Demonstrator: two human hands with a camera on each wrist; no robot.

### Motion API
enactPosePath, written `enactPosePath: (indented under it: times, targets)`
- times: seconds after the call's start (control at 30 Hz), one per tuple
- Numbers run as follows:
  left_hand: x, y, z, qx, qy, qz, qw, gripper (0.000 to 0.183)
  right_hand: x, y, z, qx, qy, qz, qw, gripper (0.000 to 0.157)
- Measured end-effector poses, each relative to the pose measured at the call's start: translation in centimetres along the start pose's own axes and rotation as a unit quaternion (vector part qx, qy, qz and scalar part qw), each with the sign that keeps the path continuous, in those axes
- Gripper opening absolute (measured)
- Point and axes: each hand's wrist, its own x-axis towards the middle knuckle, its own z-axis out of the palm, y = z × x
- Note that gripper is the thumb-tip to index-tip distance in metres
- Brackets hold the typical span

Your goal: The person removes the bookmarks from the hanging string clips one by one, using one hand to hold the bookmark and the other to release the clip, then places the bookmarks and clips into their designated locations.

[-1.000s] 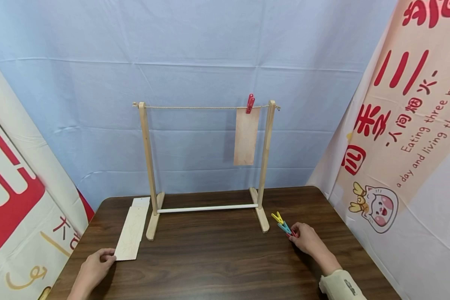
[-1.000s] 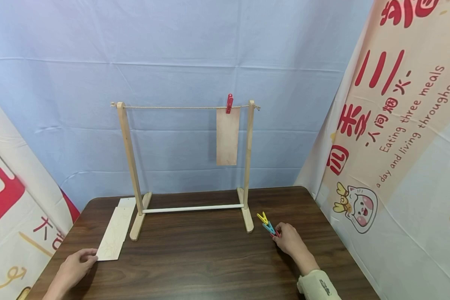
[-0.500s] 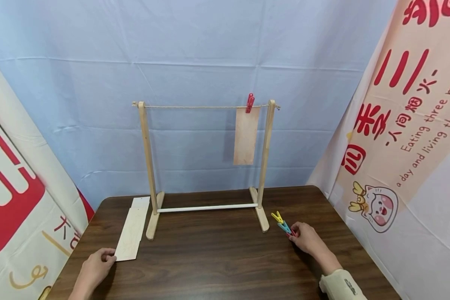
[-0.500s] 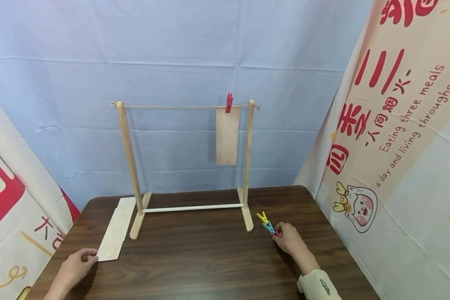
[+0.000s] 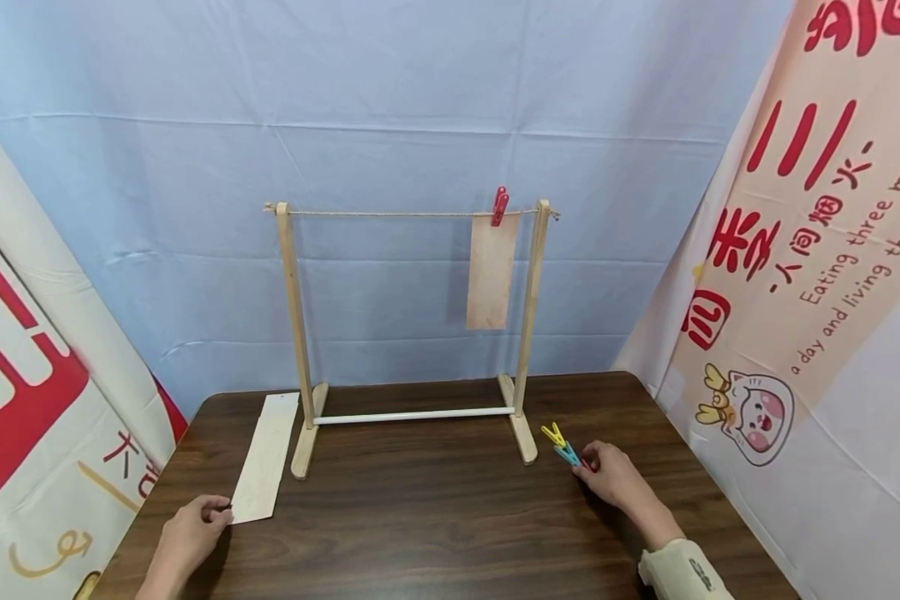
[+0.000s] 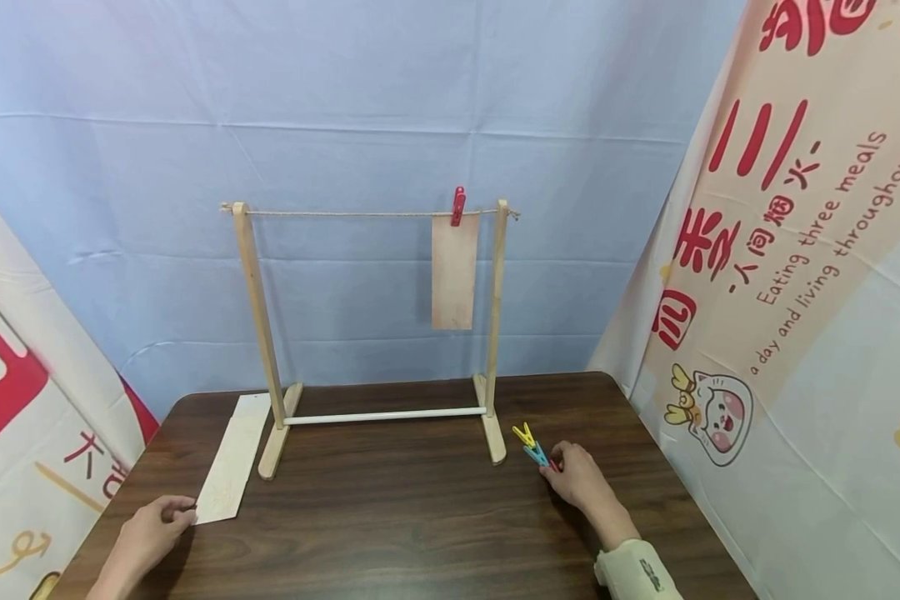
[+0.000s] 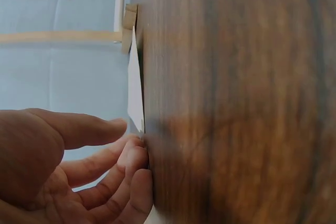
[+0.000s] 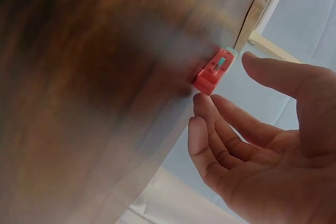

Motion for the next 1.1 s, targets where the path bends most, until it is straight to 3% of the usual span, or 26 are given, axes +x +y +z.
enactPosePath:
  times: [0.3,0.6,1.1]
  targets:
    - [0.0,0.5,-0.5,0.001,0.006,-0.022,0.9997,0.034,0.1,0.2,-0.3,-0.018,0.016,-0.020,1.000,0.047]
    - [-0.1,1.6,-1.3,-0.003,0.031,0.033,0.9990,0.037,0.2,-0.2,-0.6,-0.026,0.018,-0.029,0.999,0.054]
    - [-0.2,3.9,-2.0,-0.015,0.039,0.060,0.9973,0.040,1.0,-1.3,-1.2,-0.031,0.043,-0.042,0.998,0.051]
